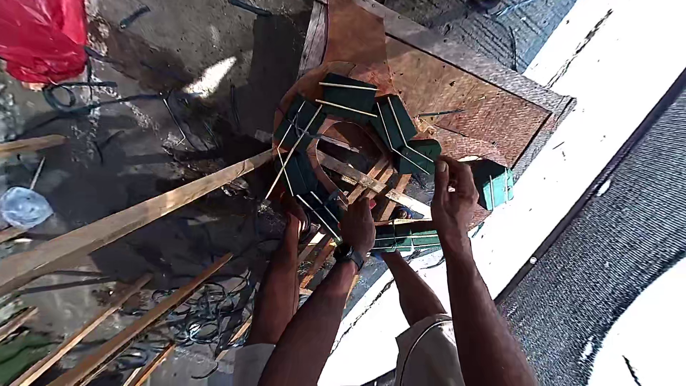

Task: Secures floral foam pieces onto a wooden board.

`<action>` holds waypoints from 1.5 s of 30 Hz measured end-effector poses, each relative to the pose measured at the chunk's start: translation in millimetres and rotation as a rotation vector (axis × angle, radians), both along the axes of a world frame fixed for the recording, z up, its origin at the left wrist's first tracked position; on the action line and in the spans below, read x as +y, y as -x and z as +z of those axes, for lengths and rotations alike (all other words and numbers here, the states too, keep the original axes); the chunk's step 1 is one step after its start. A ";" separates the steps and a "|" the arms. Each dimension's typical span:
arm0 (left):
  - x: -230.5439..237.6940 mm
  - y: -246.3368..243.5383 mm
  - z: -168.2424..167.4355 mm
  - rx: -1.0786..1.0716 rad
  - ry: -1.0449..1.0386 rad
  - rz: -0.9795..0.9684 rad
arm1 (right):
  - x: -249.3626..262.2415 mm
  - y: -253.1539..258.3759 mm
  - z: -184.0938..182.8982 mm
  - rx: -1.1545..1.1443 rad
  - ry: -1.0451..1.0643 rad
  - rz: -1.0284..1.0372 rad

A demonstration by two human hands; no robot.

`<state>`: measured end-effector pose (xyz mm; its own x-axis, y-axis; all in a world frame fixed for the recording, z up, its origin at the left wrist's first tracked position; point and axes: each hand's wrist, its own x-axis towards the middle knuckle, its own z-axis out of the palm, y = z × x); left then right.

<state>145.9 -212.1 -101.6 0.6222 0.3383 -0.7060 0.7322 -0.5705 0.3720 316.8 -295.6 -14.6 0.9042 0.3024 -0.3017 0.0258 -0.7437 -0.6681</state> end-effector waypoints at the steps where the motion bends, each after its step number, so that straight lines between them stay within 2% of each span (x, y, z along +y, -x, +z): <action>1: -4.0 -6.5 -9.4 0.004 0.025 -0.127 | -24.4 12.0 -3.6 0.041 0.040 -0.005; 4: -9.3 -11.7 -26.0 -0.053 0.097 -0.446 | -84.4 56.8 -8.3 0.215 0.112 0.005; 6: -9.6 -11.5 -37.3 -0.064 0.102 -0.555 | -110.4 81.1 -7.9 0.313 0.152 0.010; 9: -11.7 -9.4 -48.6 -0.031 0.083 -0.562 | -128.1 105.7 -8.1 0.414 0.206 -0.014; 11: -9.3 -3.4 -36.7 -0.078 0.034 -0.532 | -123.4 111.2 -7.6 0.437 0.196 -0.019; 14: 14.3 3.0 18.5 -0.222 -0.150 -0.304 | -100.1 112.0 -2.6 0.474 0.140 -0.033; 16: 61.3 5.4 52.5 -0.290 -0.261 -0.077 | -79.4 117.2 -12.3 0.505 0.068 -0.014; 18: 115.9 25.5 70.2 -0.332 -0.302 0.217 | -58.6 132.4 -23.7 0.564 0.015 0.040; 21: 182.9 77.4 78.3 -0.144 -0.253 0.611 | -21.1 150.9 -16.1 0.707 0.000 0.150; 23: 211.8 115.6 47.6 -0.003 -0.223 0.713 | -0.9 158.1 -8.3 0.778 0.018 0.228; 25: 227.3 146.5 -4.5 0.154 -0.182 0.684 | 9.1 165.5 -6.0 0.817 0.061 0.285; 27: 232.2 160.3 -58.1 0.307 -0.104 0.540 | 6.9 172.4 -12.1 0.828 0.083 0.341; 30: 230.5 161.1 -123.3 0.443 -0.118 0.126 | -4.0 177.8 -33.2 0.802 0.160 0.389; 33: 232.8 161.4 -150.4 0.504 -0.092 -0.063 | -12.9 175.1 -51.5 0.790 0.288 0.415; 36: 233.2 176.4 -151.9 0.381 -0.094 -0.061 | -11.7 177.0 -61.1 0.757 0.346 0.414; 38: 224.8 199.1 -135.5 0.171 -0.093 0.065 | -2.5 184.4 -52.8 0.770 0.346 0.429; 40: 210.1 208.3 -82.9 -0.051 -0.051 0.188 | 18.6 194.0 -39.7 0.807 0.274 0.419; 42: 181.2 208.8 1.8 -0.216 -0.013 0.255 | 51.1 207.8 -15.2 0.949 0.126 0.269; 45: 130.3 195.0 134.6 -0.258 0.118 0.309 | 100.7 219.6 20.8 1.377 -0.169 -0.094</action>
<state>-49.1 -81.8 33.0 0.6657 0.4630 -0.5852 0.7365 -0.2813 0.6152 97.2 -194.9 6.3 -0.0688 0.3793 -0.9227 -0.7646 -0.6142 -0.1954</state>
